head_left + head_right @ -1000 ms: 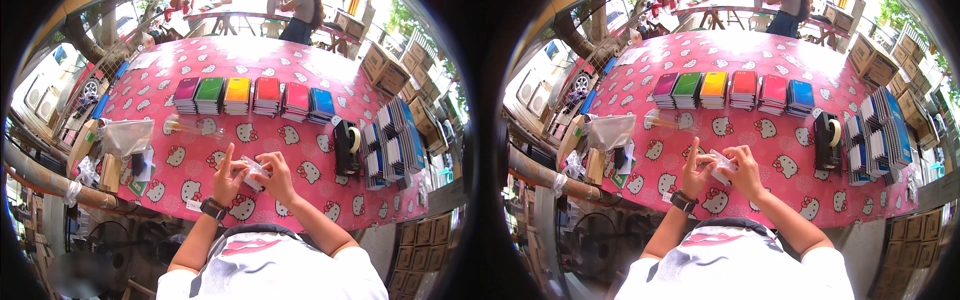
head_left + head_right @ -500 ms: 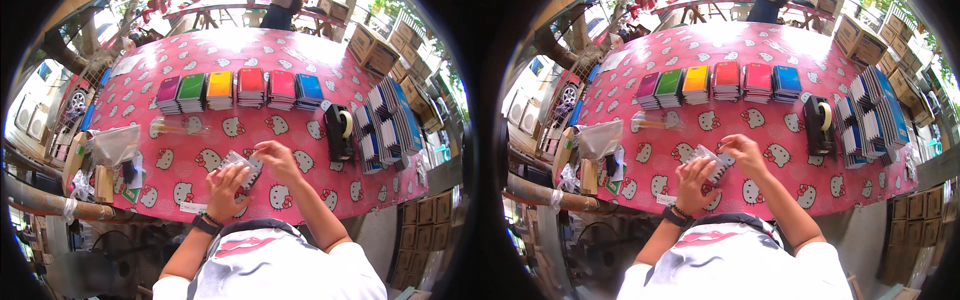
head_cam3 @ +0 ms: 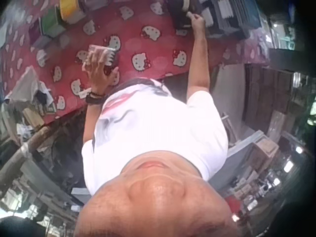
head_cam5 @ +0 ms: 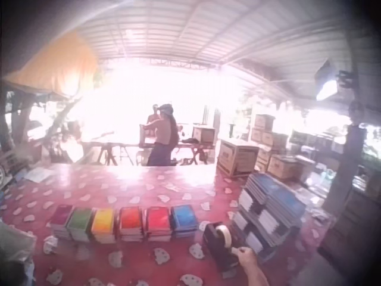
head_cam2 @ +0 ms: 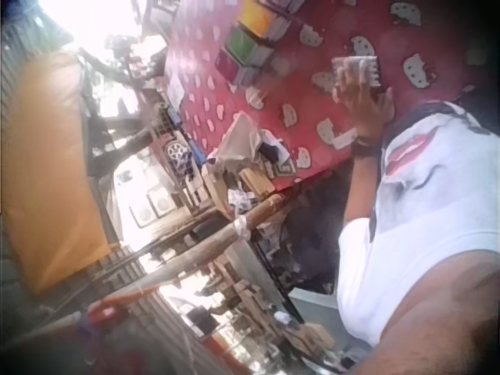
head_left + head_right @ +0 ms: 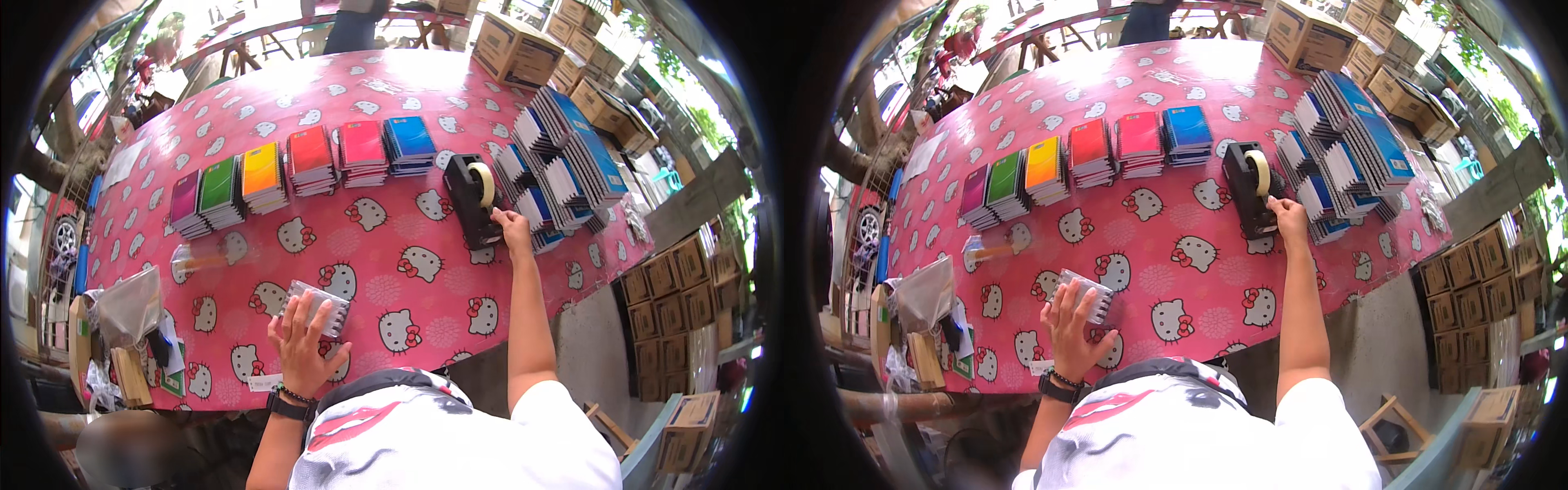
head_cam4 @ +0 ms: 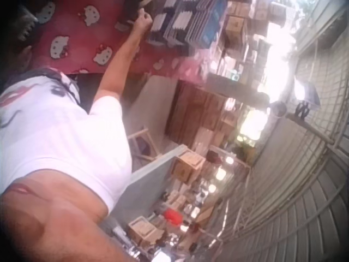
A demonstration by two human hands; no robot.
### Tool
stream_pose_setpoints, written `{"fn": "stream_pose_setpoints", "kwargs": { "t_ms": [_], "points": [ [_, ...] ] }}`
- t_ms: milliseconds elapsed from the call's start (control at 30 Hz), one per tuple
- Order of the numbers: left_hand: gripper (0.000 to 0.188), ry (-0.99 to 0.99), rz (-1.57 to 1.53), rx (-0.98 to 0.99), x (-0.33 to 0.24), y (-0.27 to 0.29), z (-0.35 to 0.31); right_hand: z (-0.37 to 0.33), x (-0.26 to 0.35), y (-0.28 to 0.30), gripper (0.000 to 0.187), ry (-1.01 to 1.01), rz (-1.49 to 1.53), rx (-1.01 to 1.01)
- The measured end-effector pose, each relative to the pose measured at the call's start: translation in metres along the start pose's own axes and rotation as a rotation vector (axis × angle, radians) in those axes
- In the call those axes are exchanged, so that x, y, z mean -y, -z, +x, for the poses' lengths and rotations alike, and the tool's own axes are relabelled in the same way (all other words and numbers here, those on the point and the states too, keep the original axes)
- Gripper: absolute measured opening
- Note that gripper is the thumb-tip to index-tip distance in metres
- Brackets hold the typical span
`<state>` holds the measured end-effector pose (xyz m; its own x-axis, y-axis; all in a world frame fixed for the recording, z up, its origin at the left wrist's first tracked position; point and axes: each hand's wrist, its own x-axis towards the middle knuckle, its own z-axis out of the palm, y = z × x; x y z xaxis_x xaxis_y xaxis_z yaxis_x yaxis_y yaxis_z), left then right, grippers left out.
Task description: The person organizes stacks of colorful notebooks on a table and places several notebooks into clear plastic bags by hand, securing them with tape.
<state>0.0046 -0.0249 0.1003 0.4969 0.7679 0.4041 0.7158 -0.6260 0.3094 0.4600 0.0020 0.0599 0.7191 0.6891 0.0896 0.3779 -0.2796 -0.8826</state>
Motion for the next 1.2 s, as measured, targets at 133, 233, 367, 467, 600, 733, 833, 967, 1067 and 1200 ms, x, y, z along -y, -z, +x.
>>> {"fn": "stream_pose_setpoints", "kwargs": {
  "t_ms": [133,233,367,467,600,733,833,967,1067,1200],
  "points": [
    [0.070,0.021,-0.002,-0.010,0.002,0.000,-0.003,-0.026,0.026,0.008,0.020,0.318,0.058,-0.161],
    [0.069,0.026,0.000,-0.006,0.000,0.000,-0.003,-0.061,0.002,0.021,0.019,0.094,0.176,-0.092],
    [0.072,0.010,-0.010,0.009,0.000,-0.001,-0.004,-0.070,-0.030,0.008,0.013,-0.369,0.491,0.055],
    [0.072,0.035,-0.031,0.012,-0.001,0.004,0.000,-0.072,-0.027,-0.015,0.015,-0.561,0.609,0.367],
    [0.071,0.098,-0.076,0.051,0.002,0.004,-0.005,-0.106,0.065,-0.063,0.019,-0.291,0.615,0.834],
    [0.071,0.107,-0.125,0.065,-0.002,0.008,0.001,-0.118,0.167,-0.103,0.023,0.343,0.359,1.299],
    [0.071,0.120,-0.097,0.083,0.001,0.013,-0.001,-0.134,0.223,-0.146,0.028,0.713,-0.013,1.451],
    [0.073,0.130,-0.090,0.076,0.003,0.015,-0.002,-0.135,0.238,-0.178,0.040,0.807,-0.585,1.429],
    [0.078,0.077,-0.049,0.095,0.000,0.023,0.011,-0.128,0.226,-0.189,0.041,0.780,-0.591,1.476],
    [0.079,0.017,0.018,0.260,-0.001,0.027,0.037,-0.116,0.203,-0.197,0.040,0.872,-0.387,1.524]
  ]
}}
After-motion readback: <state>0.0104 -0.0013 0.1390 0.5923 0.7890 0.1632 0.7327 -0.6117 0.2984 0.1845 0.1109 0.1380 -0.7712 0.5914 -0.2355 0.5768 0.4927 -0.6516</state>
